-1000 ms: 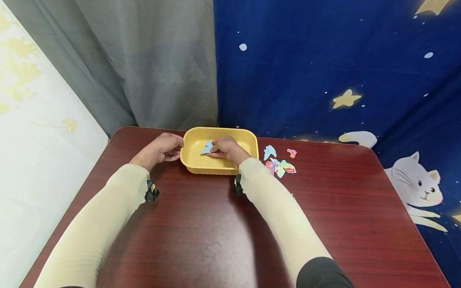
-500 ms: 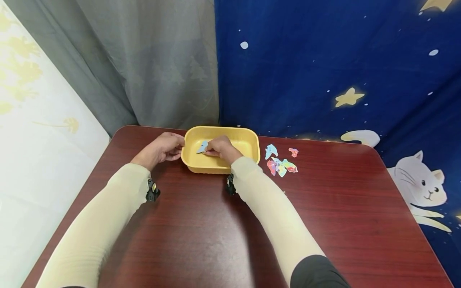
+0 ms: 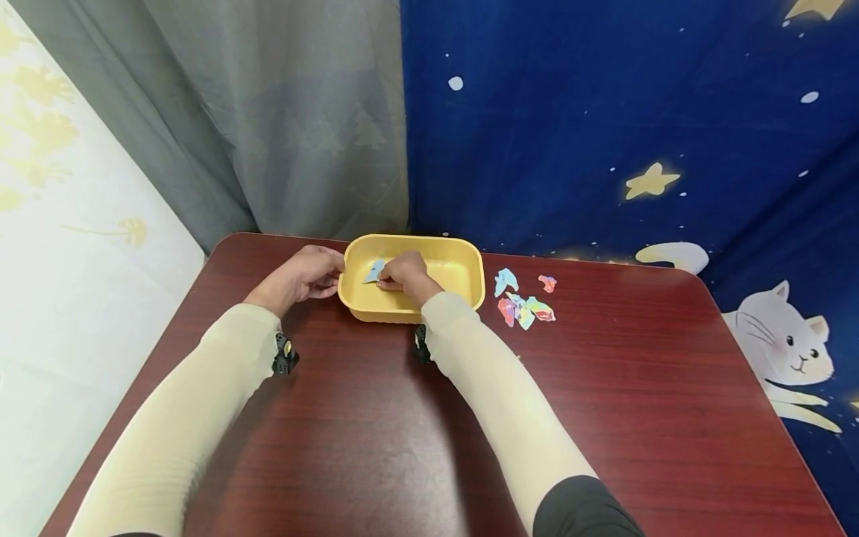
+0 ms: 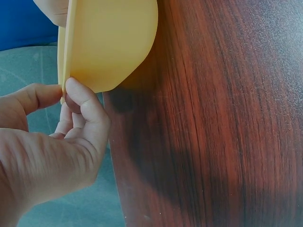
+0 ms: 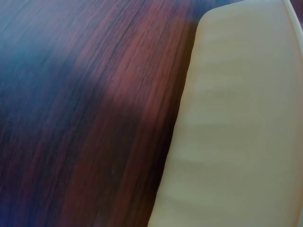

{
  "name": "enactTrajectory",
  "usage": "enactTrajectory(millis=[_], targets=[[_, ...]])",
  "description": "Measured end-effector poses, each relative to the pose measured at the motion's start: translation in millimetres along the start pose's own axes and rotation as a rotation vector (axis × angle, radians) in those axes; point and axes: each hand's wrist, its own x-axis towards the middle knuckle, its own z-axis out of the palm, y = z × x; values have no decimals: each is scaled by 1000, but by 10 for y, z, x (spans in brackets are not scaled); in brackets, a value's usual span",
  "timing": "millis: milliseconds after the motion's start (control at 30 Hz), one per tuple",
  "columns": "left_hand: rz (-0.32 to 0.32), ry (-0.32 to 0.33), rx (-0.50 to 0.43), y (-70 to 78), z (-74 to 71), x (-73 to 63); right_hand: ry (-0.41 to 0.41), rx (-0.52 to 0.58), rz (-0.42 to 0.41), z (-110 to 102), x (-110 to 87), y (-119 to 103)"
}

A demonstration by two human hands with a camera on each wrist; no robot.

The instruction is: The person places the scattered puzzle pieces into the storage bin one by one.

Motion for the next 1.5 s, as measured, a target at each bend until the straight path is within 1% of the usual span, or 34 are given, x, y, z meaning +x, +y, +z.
enactTrajectory(millis=[100, 200, 400, 467, 533, 633, 700, 767, 900, 1133, 1300, 1500], targets=[[1, -1, 3, -3, 12, 3, 38, -71, 28, 26, 44, -9], [4, 0, 5, -6, 20, 2, 57, -118, 43, 24, 75, -21], [2, -1, 1, -4, 31, 8, 69, -182, 45, -32, 81, -47], [0, 1, 5, 1, 32, 8, 64, -159, 38, -62, 64, -55], [1, -1, 7, 5, 32, 6, 57, -106, 28, -97, 6, -72], [2, -2, 8, 11, 28, 4, 19, -19, 8, -171, -82, -95], [2, -1, 7, 12, 27, 8, -20, 18, -6, -228, -132, -114], [-1, -1, 6, 11, 24, 11, -62, 26, -20, -293, -142, -124], [-6, 4, 4, 9, 17, 6, -109, 33, -32, -406, -149, -146], [-12, 10, 17, 2, 17, -13, -116, 53, -15, -565, -174, -173], [-8, 9, 24, 1, -5, -28, -141, 95, -27, -666, -212, -174], [-7, -1, 13, 8, 0, -49, -164, 103, -34, -795, -289, -171]])
